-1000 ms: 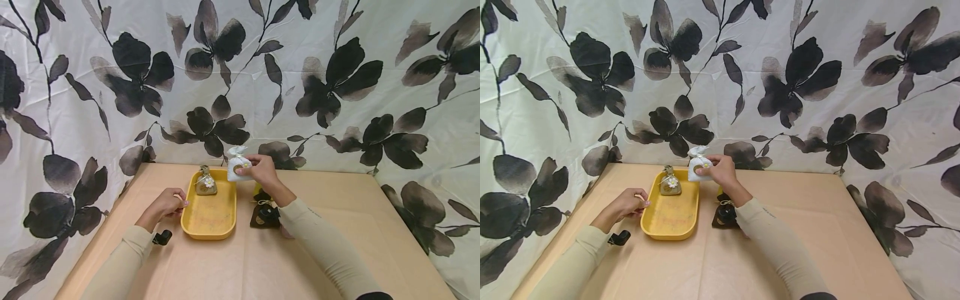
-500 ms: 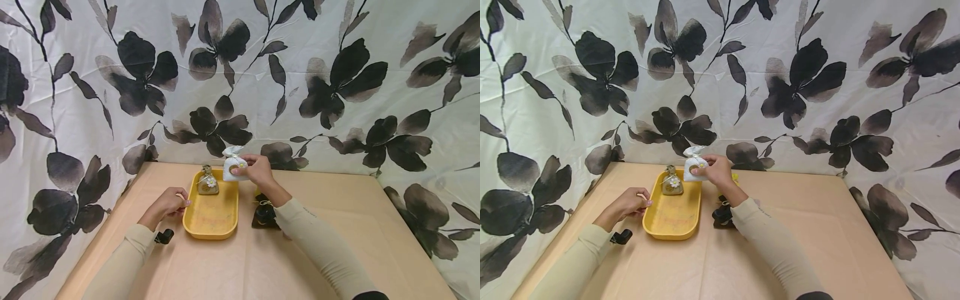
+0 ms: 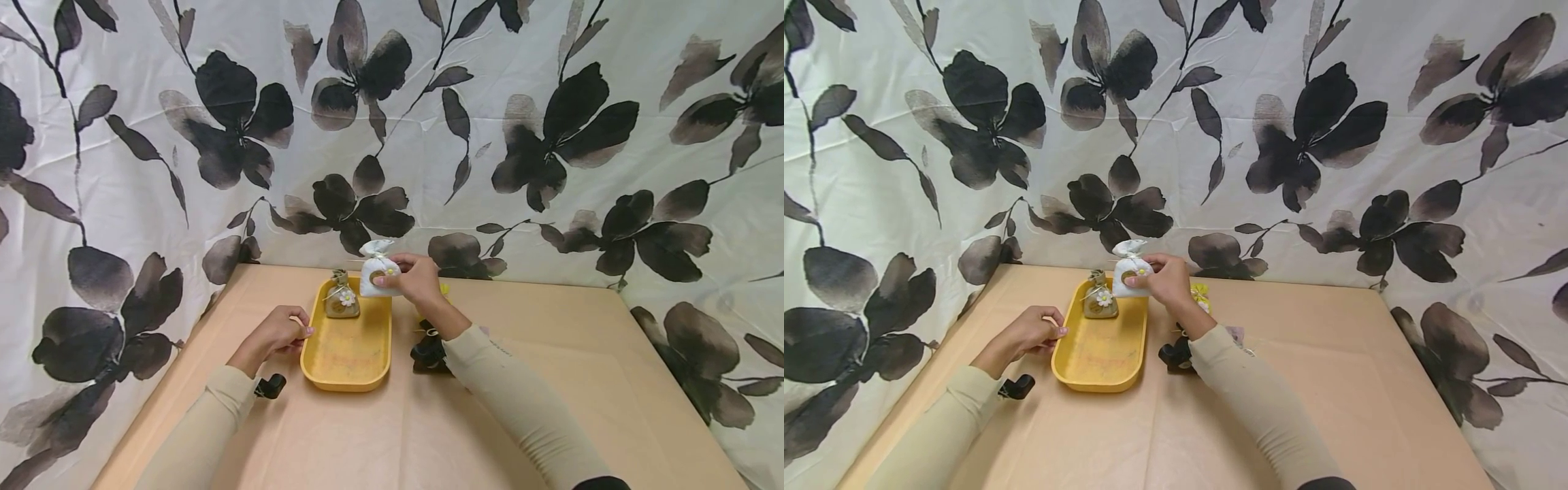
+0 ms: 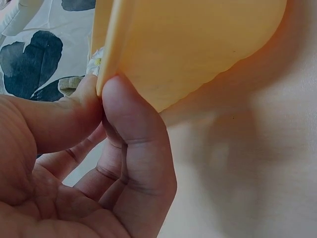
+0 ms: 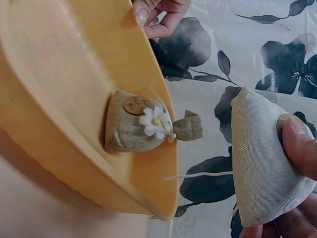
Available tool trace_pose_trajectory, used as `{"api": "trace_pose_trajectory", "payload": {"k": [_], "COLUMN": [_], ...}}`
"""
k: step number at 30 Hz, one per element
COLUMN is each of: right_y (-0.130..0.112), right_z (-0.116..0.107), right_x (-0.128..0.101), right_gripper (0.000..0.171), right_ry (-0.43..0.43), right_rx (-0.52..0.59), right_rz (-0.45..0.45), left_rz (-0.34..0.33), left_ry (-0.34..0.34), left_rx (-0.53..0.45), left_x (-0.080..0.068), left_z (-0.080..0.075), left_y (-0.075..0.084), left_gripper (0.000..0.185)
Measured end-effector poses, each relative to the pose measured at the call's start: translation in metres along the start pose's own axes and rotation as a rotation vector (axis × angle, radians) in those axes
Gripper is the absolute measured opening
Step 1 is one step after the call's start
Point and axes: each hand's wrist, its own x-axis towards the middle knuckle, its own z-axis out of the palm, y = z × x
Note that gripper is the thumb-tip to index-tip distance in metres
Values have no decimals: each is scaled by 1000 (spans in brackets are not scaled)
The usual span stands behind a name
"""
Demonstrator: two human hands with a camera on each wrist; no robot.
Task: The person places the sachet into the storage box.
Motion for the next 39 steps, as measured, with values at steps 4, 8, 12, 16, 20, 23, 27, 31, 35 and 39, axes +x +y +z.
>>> {"api": "trace_pose_trajectory", "payload": {"k": [4,8,12,16,20,23,27,31,35,39], "right_y": [2,5,9,12,14,15,16,17,19,23], "right_z": [3,5,8,11,13,15,17,19,21,22], "right_x": [-1,-1,-1,-1,-2,-2,-2,-3,-2,-1], "right_gripper": [47,46,46,47,48,48,49,50,51,49], "right_ry": [3,5,10,18,28,24,17,29,42,52], "right_rx": [6,-1,-27,-52,-46,-31,-23,-33,-55,-67], "right_rz": [-4,4,13,24,28,30,39,38,33,24], "left_rz": [0,4,10,6,7,11,10,11,11,9], "left_ry": [2,2,2,0,3,5,5,5,5,4], "left_rx": [-7,-9,-10,-9,-2,-2,-8,-7,-10,-18], "left_x": [0,1,0,0,-1,-2,-2,-1,-1,-2], "left_z": [0,-1,0,1,1,1,2,2,2,2], "left_y": [-1,-1,-3,-4,-4,-4,-4,-4,-5,-4], "left_gripper": [11,11,11,10,10,10,10,11,10,11]}}
